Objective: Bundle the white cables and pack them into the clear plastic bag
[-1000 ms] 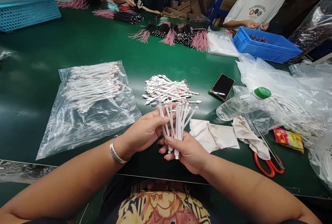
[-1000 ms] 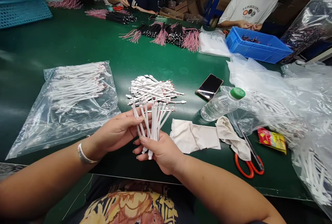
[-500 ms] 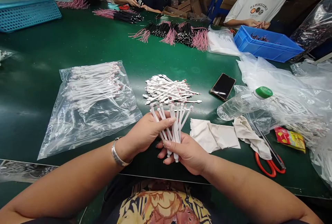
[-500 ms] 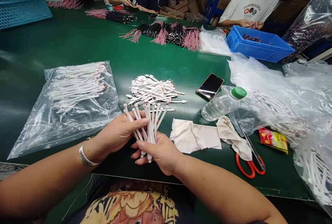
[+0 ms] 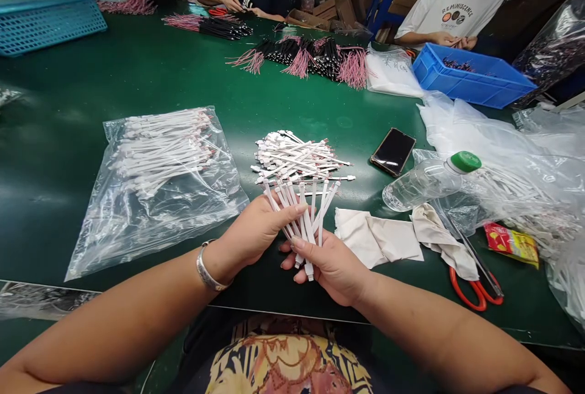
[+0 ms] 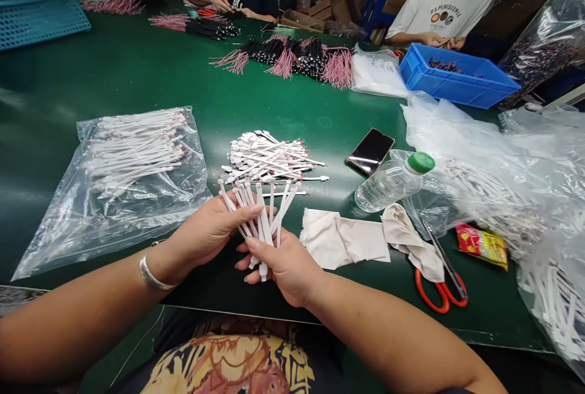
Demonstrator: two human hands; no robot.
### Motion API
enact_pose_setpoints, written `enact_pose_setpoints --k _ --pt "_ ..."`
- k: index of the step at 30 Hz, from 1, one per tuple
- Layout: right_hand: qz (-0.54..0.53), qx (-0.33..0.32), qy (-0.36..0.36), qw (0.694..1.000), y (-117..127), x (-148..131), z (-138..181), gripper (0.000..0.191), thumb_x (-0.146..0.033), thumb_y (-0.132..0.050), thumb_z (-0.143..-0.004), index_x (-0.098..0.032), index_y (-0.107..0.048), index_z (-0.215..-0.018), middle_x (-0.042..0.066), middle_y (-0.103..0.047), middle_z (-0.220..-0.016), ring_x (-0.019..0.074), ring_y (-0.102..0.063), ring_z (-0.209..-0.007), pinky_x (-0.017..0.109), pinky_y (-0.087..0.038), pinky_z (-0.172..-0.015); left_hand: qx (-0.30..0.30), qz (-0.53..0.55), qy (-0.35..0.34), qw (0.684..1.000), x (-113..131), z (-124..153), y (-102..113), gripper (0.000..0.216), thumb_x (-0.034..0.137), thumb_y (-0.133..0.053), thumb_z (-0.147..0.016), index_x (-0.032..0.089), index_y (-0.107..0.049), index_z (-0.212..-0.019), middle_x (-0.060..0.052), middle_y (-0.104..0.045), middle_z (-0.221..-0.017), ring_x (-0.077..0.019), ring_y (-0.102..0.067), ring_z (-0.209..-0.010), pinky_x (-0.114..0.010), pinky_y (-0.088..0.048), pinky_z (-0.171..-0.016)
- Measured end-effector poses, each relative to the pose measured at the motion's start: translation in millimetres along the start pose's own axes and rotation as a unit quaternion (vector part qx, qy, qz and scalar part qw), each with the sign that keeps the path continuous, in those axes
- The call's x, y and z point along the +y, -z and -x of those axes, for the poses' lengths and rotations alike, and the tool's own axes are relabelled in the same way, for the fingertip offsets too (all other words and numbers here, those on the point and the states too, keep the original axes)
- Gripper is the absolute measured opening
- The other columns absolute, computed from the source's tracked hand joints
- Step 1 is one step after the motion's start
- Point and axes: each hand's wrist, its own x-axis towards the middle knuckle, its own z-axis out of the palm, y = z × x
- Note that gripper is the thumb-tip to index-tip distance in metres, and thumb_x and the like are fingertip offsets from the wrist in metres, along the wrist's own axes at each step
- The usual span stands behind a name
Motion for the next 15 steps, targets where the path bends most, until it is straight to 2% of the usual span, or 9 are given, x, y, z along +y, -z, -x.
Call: enact_pose_setpoints --k 4,7,15 --pt "0.004 0.004 0.006 1.000 0.1 -0.3 -1.6 0.041 -0.042 -0.073 -0.072 -0.015 -0.058 -0.099 0.004 -0.065 -0.083 0.0124 -0.064 -0.066 0.015 -0.043 -0.041 -0.035 0.010 0.015 0.999 -2.9 0.7 0.7 0.028 0.042 -0.058 -0.083 0.014 -0.060 -0.080 -0.001 -0.057 -0.061 -0.0088 -0.044 -0.043 -0.022 -0.034 -0.039" --pt "0.004 0.010 0.012 1.000 -0.2 -0.2 -2.3 0.041 -0.043 -0.072 -0.072 -0.015 -0.058 -0.098 0.004 -0.065 -0.081 0.0117 -0.063 -0.063 0.014 -0.039 -0.038 -0.043 0.018 0.013 0.999 -3.5 0.7 0.4 0.028 0.042 -0.056 -0.084 0.014 -0.061 -0.082 -0.001 -0.058 -0.060 -0.0097 -0.046 -0.042 -0.022 -0.036 -0.039" --pt "-0.009 0.014 0.025 1.000 -1.2 -1.4 -2.0 0.040 -0.044 -0.071 -0.073 -0.015 -0.058 -0.097 0.004 -0.064 -0.080 0.0094 -0.060 -0.060 0.013 -0.035 -0.037 -0.053 0.041 0.019 0.998 -4.4 -1.3 0.9 0.031 0.042 -0.057 -0.083 0.012 -0.061 -0.074 -0.005 -0.061 -0.063 -0.0094 -0.048 -0.045 -0.022 -0.037 -0.041"
